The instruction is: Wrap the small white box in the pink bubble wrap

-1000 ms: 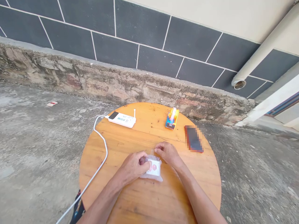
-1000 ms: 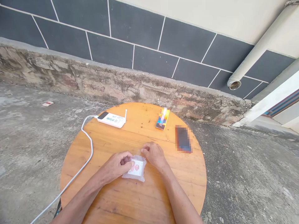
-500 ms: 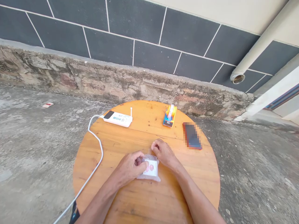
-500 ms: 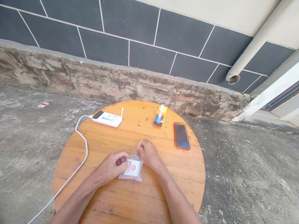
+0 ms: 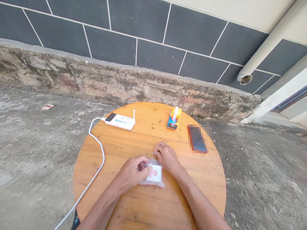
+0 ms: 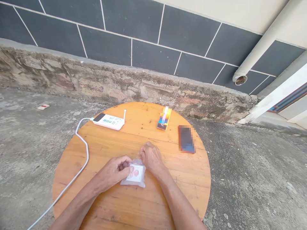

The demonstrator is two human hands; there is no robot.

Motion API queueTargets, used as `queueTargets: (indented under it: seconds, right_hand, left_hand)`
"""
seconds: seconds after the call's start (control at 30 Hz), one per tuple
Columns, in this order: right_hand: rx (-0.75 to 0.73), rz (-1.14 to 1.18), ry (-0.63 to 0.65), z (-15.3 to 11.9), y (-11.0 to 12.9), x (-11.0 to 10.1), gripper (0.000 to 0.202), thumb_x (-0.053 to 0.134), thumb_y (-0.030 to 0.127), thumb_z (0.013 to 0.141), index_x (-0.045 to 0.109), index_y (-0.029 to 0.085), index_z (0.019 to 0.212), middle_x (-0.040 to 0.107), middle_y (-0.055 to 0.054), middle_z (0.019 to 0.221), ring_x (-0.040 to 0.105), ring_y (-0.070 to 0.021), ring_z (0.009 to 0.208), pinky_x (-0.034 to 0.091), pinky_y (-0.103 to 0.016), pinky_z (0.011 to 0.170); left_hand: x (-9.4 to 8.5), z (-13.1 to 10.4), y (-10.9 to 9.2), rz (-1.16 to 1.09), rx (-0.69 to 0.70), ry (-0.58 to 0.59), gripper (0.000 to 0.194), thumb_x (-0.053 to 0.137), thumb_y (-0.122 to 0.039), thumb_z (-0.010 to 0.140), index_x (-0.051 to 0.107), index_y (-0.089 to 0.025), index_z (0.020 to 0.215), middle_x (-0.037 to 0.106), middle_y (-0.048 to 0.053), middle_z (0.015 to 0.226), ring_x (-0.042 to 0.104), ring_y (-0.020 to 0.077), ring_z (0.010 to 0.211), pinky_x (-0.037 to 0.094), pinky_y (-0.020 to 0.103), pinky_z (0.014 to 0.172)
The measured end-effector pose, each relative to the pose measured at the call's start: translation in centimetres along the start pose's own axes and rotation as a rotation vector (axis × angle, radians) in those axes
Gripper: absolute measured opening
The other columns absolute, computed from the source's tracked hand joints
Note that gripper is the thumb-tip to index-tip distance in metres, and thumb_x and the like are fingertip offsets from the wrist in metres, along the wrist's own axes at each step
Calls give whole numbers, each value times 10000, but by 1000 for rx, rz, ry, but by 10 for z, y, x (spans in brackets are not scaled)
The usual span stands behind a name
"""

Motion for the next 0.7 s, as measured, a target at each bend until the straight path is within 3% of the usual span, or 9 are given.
queueTargets:
  seconds: [0.47, 0.53, 0.7]
  right_hand:
    - [13, 274, 18, -5, -13, 0, 91, 479, 153, 824, 530, 195, 762, 586, 33, 663, 521, -108, 599, 357, -209, 557]
    - [15, 317, 7, -5, -15, 0, 55, 487, 161, 822, 526, 198, 826, 595, 35, 696, 543, -105, 619, 382, -205, 568]
    - [-6, 455, -22, -6, -16, -1, 197, 502, 151, 811, 510, 210, 998, 610, 36, 757, 558, -109, 664, 420, -219, 617]
  left_hand:
    - [2, 1, 3, -18, 2, -6, 136, 524, -296, 752, 592, -183, 787, 538, -41, 636, 466, 111, 591, 311, 207, 530]
    - [2, 1, 4, -31, 6, -1, 153, 530, -315, 759, 594, -184, 804, 542, -40, 646, 470, 112, 594, 313, 209, 530]
    - [5, 0, 8, -53, -5, 14, 180, 538, -341, 764, 598, -180, 816, 559, -33, 661, 484, 117, 603, 319, 208, 528]
Point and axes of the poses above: each hand's wrist, its own z-axis towards the middle knuckle, its own x-axis out of the palm, y = z × x, the point moved 9 cm from there along z, towards the middle knuckle
